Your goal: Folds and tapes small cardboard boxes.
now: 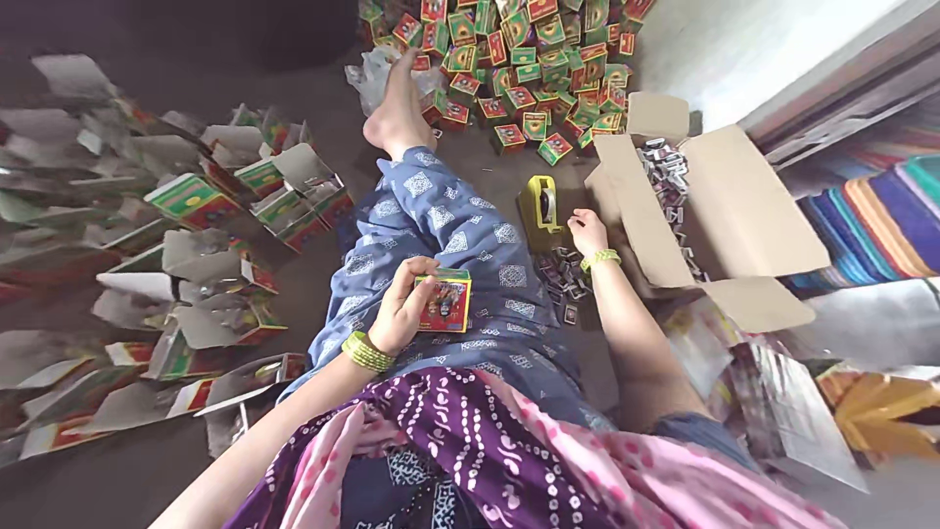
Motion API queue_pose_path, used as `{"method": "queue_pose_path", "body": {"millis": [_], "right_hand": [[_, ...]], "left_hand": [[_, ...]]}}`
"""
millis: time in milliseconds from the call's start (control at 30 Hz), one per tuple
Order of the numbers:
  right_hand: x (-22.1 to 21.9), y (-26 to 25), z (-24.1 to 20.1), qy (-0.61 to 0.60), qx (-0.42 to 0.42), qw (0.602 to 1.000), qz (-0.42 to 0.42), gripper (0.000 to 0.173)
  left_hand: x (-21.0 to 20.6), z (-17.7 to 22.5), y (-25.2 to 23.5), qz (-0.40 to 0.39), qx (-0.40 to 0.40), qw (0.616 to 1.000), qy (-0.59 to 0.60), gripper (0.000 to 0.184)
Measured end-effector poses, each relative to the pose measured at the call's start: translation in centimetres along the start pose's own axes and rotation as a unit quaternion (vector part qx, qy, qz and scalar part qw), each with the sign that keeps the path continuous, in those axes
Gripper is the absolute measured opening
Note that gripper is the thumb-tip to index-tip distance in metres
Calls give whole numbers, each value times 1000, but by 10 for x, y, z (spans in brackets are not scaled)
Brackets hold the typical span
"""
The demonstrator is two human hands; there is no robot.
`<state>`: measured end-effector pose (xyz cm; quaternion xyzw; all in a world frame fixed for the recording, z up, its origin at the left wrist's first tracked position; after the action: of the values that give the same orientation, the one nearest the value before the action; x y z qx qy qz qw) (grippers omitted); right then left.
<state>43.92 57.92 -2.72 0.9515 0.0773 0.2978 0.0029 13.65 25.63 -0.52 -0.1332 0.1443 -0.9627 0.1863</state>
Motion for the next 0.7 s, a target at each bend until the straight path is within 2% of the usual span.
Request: {"method": "queue_pose_path", "body": {"millis": [100, 167, 333, 500, 600, 700], "right_hand": [[-22, -23, 23, 59, -30, 994, -87, 45], [-30, -29, 26, 45, -43, 993, -97, 47], [-33, -39, 28, 8, -62, 995, -74, 52], [-23, -38, 38, -84, -132, 987, -29, 41], [-12, -22, 42, -129, -174, 976, -13, 37], [-5, 8, 41, -122, -199, 972, 8, 37]], "left_hand": [[1, 1, -1, 0, -1, 1000, 6, 26], [1, 1, -3, -2, 1, 1000, 7, 25], [1, -1, -5, -3, -2, 1000, 12, 25], [1, -1, -5, -5, -7, 1000, 14, 24], [2, -2, -4, -3, -8, 1000, 13, 24], [3, -2, -4, 2, -4, 1000, 12, 23]]}}
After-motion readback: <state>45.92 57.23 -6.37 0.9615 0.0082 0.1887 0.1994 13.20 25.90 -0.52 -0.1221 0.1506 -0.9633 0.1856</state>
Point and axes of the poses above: each hand's wrist, its own y-axis away from the middle knuckle, its own x-axis out of the back of the hand, z = x × y, the point moved 10 cm from there along -y, towards the middle knuckle, and after that the axes turned 15 degrees about -y, right-handed, at the moved point
